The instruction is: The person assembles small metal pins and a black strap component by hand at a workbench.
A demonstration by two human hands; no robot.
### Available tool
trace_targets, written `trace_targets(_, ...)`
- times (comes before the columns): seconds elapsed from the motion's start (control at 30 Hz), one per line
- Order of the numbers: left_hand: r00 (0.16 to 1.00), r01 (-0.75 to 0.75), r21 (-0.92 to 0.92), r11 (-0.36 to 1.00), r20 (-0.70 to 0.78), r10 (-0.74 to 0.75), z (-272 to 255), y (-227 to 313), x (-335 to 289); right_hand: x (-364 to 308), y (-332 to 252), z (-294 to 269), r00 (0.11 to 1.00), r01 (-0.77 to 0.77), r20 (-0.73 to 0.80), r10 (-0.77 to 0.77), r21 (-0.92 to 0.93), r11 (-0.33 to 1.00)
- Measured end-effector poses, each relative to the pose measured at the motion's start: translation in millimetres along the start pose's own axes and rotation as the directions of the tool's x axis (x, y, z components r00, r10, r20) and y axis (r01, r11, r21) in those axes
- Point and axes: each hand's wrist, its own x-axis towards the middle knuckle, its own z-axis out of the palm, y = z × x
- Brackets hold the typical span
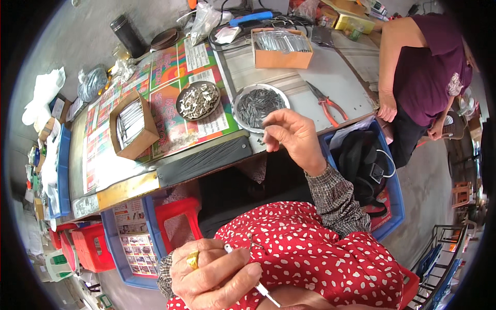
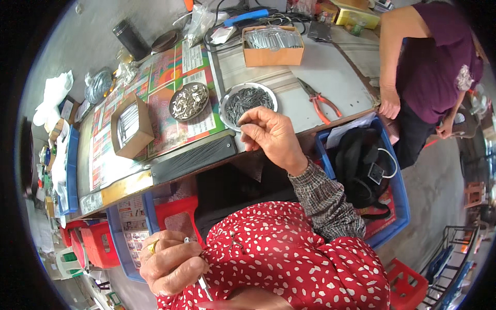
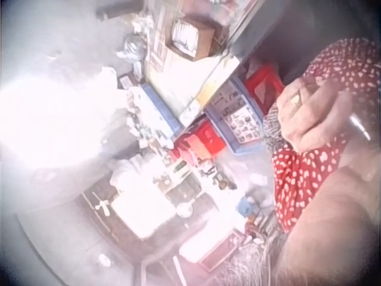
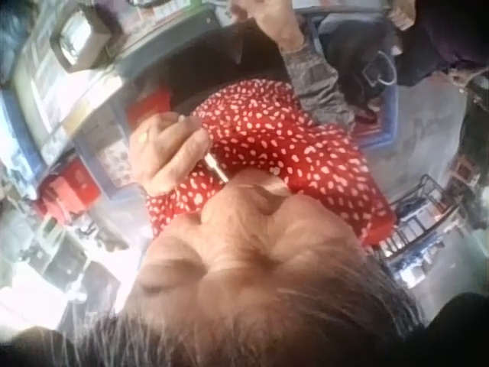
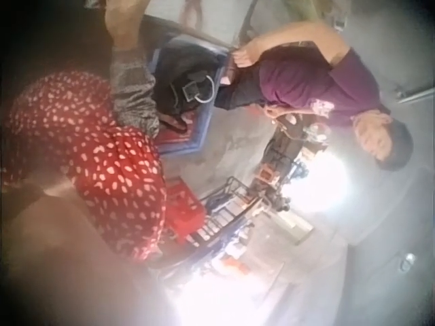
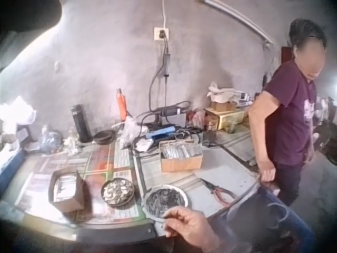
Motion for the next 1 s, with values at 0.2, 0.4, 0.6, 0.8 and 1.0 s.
trace_targets(0.2,0.998,0.049,-0.025,0.998,-0.039,-0.050,-3.3,14.1,11.5,-2.5,-8.6,2.1,1.000,-0.018,-0.008,0.018,0.013,1.000)
trace_targets(0.4,0.998,0.054,-0.051,0.997,-0.025,-0.055,-10.1,20.7,16.6,-1.8,-6.0,2.3,1.000,-0.031,0.001,0.031,0.065,0.997)
trace_targets(0.6,0.996,0.046,-0.074,0.996,-0.071,-0.051,-5.3,19.7,14.1,-2.7,-4.9,1.0,0.999,-0.036,0.010,0.036,0.011,0.999)
trace_targets(0.8,0.996,0.007,-0.068,0.998,-0.092,-0.013,-4.1,16.3,14.2,-3.1,-6.0,1.5,0.999,-0.035,0.011,0.035,0.018,0.999)
trace_targets(1.0,0.999,-0.009,-0.045,0.999,-0.046,0.007,-10.2,16.7,14.4,-3.1,-7.3,3.2,0.999,-0.035,0.022,0.035,0.021,0.999)
